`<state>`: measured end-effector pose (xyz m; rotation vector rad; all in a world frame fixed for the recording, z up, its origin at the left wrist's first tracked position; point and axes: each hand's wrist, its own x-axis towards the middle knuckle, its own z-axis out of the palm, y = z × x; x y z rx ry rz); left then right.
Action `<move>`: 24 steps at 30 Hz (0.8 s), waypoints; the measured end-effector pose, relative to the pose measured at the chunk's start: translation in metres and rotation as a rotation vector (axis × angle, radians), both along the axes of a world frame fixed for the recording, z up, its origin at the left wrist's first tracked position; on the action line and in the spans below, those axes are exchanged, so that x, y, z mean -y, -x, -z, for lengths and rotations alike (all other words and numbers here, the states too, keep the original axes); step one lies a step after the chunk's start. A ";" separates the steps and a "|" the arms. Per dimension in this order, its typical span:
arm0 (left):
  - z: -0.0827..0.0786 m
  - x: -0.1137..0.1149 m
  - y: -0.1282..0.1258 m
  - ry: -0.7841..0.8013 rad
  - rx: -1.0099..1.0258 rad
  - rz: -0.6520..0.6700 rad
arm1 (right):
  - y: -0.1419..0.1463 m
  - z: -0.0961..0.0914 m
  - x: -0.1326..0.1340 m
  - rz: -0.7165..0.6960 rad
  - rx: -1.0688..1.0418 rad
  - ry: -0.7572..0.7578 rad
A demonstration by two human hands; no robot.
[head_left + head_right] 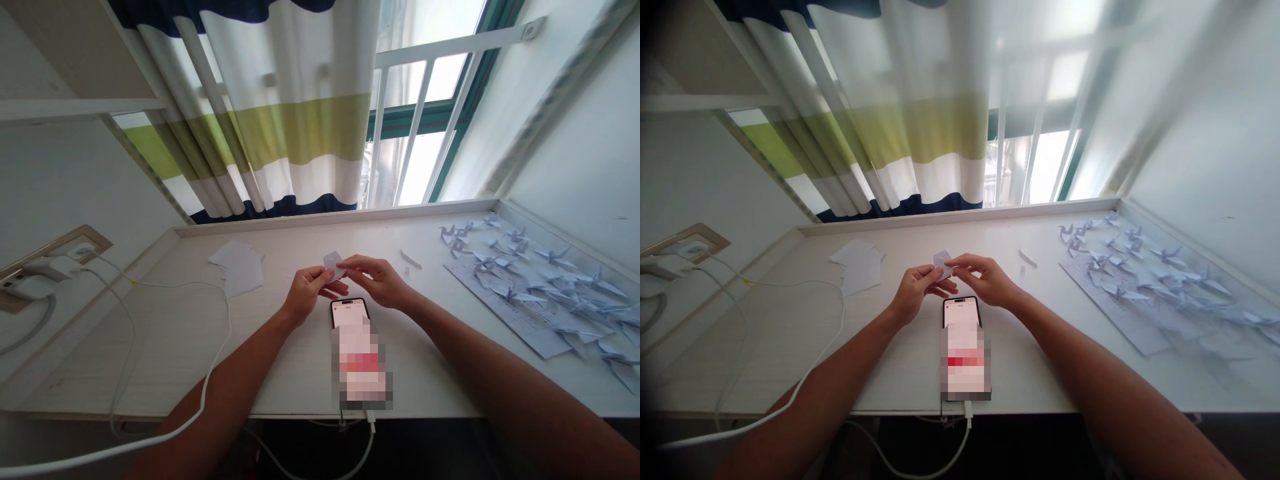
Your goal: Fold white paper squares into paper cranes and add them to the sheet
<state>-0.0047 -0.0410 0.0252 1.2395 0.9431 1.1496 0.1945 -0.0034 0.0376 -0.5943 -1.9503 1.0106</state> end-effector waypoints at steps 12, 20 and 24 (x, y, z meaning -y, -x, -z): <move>0.004 0.001 -0.009 -0.022 -0.070 0.094 | 0.003 0.000 0.000 0.178 0.048 0.002; 0.001 0.005 -0.010 -0.043 -0.117 0.127 | 0.010 -0.001 0.006 0.241 -0.051 0.099; 0.002 0.005 -0.012 -0.038 -0.130 0.137 | 0.012 0.003 0.004 0.256 -0.098 0.129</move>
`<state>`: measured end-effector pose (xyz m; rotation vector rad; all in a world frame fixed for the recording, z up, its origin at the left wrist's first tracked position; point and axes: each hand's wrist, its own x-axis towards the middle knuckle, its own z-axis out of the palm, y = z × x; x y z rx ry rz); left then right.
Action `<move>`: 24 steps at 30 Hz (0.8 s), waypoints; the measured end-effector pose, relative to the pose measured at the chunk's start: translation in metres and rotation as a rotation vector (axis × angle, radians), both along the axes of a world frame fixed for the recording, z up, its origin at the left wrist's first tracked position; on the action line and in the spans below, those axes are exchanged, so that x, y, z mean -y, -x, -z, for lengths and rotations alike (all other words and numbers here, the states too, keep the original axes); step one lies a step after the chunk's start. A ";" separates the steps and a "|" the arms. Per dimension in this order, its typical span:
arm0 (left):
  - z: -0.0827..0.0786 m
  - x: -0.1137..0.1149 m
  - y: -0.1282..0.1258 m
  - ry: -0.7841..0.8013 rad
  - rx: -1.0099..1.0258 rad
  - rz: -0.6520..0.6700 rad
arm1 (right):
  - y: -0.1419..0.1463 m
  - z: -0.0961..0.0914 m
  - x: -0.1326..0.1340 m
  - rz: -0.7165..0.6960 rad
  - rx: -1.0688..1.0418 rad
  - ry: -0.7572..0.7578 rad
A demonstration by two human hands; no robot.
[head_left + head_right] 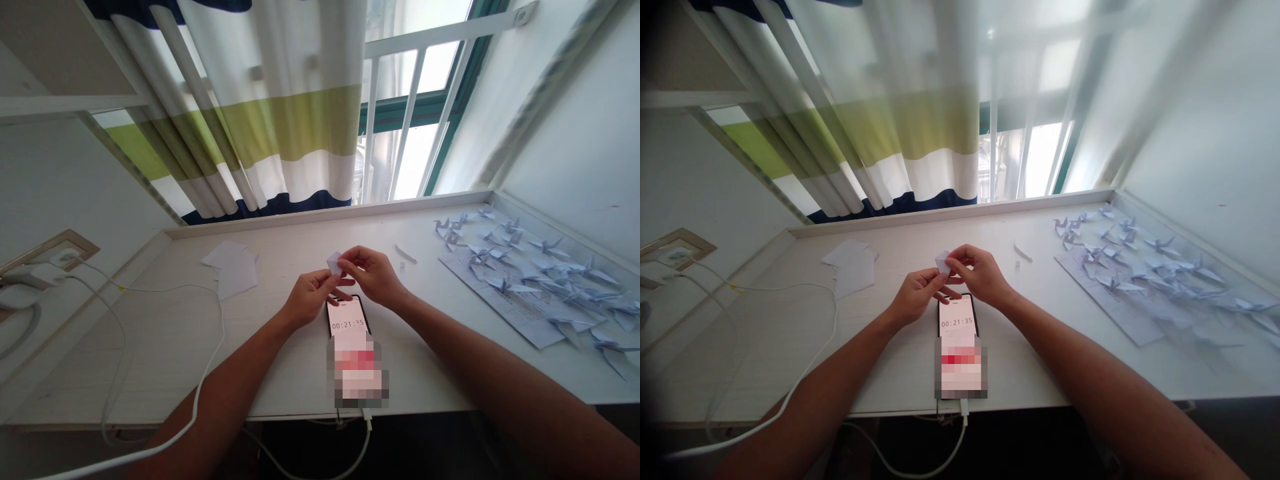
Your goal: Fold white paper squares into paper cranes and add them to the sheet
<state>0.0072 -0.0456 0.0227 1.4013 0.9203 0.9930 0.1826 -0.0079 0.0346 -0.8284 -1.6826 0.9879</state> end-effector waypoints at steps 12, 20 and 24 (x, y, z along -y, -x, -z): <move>-0.003 0.001 -0.001 0.035 0.060 0.008 | 0.002 -0.006 0.004 -0.076 -0.186 0.074; 0.000 0.000 -0.001 0.035 0.054 0.016 | 0.004 -0.004 0.004 -0.073 -0.215 0.124; -0.002 0.000 -0.001 0.024 0.073 0.012 | 0.004 -0.003 0.005 -0.132 -0.167 0.176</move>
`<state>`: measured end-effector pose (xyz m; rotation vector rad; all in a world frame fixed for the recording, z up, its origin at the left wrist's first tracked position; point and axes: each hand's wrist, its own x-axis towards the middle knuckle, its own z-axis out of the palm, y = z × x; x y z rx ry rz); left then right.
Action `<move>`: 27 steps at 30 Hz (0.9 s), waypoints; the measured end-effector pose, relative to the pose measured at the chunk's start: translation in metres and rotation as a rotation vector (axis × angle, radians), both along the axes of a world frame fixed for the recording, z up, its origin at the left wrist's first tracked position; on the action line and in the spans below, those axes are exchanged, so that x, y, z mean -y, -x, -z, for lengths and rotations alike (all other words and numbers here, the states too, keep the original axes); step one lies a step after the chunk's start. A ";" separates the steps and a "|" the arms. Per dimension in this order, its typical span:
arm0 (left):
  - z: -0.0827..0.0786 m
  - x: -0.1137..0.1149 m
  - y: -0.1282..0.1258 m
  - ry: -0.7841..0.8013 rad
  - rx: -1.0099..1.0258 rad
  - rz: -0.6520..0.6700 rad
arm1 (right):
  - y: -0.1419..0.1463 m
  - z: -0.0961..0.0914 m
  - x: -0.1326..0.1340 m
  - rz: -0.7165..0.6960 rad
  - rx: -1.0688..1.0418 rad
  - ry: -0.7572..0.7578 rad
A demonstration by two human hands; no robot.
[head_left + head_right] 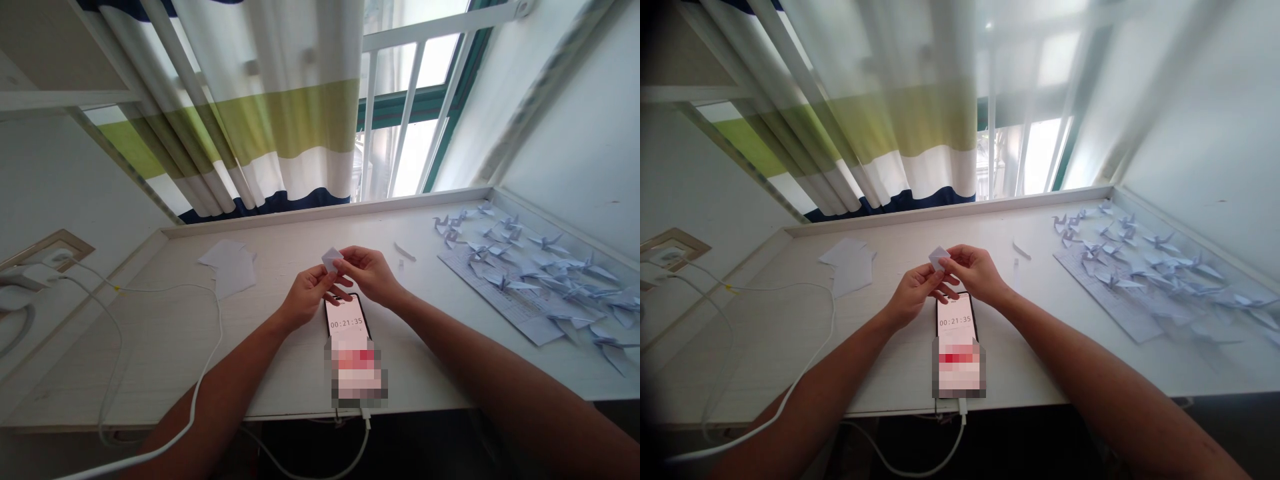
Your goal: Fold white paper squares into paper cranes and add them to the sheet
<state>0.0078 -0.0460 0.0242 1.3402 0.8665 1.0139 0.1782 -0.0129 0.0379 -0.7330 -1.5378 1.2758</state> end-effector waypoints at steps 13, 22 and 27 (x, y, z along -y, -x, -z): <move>-0.001 0.002 -0.002 0.000 0.016 -0.034 | 0.000 -0.006 0.006 0.030 0.074 -0.070; -0.001 0.004 -0.003 -0.021 0.030 -0.023 | 0.000 -0.006 0.005 -0.030 -0.012 -0.010; -0.001 0.005 -0.005 -0.016 0.019 -0.061 | 0.003 0.001 0.003 -0.051 -0.085 0.060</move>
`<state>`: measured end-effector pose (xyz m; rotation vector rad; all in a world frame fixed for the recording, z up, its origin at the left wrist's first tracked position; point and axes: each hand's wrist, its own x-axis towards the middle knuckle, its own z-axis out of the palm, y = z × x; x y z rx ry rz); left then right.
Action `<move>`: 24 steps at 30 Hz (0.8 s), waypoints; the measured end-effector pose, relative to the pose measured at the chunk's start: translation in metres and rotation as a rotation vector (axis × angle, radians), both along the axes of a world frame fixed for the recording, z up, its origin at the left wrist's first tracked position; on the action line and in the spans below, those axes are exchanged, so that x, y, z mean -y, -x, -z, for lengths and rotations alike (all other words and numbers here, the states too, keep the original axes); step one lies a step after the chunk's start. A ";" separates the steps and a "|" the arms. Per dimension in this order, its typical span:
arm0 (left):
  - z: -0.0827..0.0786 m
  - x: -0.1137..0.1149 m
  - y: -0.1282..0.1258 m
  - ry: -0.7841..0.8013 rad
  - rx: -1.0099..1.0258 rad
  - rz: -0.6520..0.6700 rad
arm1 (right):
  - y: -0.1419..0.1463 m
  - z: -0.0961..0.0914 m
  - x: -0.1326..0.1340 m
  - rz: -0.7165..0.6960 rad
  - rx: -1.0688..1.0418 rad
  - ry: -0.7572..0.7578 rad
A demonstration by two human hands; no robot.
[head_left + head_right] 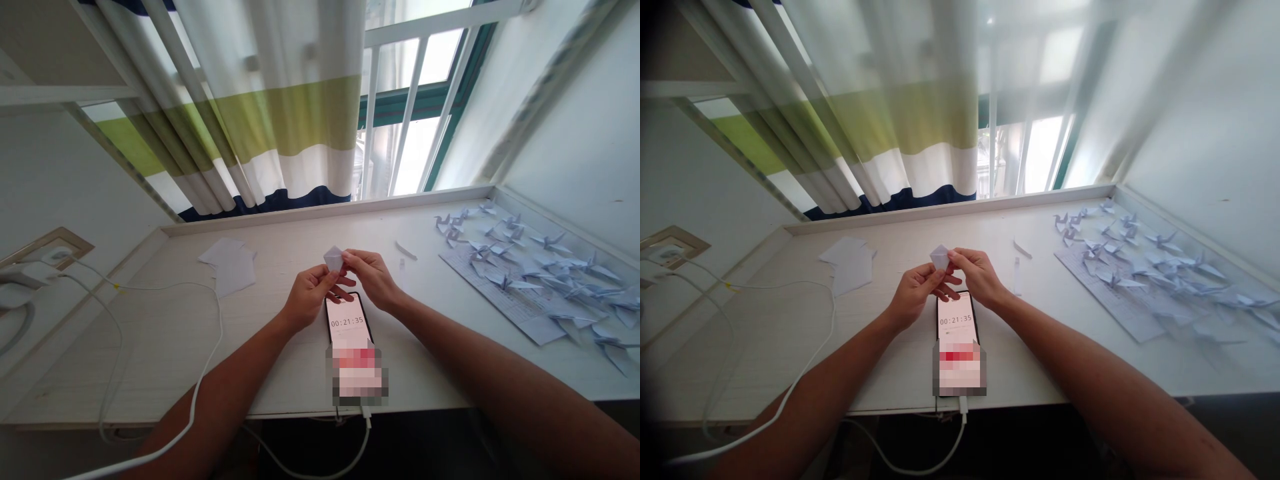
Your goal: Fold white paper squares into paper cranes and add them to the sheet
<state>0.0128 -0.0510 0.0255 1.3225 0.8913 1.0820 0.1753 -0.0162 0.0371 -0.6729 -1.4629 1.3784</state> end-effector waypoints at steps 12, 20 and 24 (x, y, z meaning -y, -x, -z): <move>-0.001 -0.001 0.002 0.012 -0.026 -0.001 | -0.001 0.002 -0.002 0.024 -0.020 0.010; -0.002 0.001 0.001 -0.030 -0.053 -0.038 | -0.001 0.001 0.000 -0.089 0.064 -0.051; -0.001 0.000 0.002 -0.006 -0.030 0.001 | -0.001 0.001 0.000 -0.053 0.070 -0.053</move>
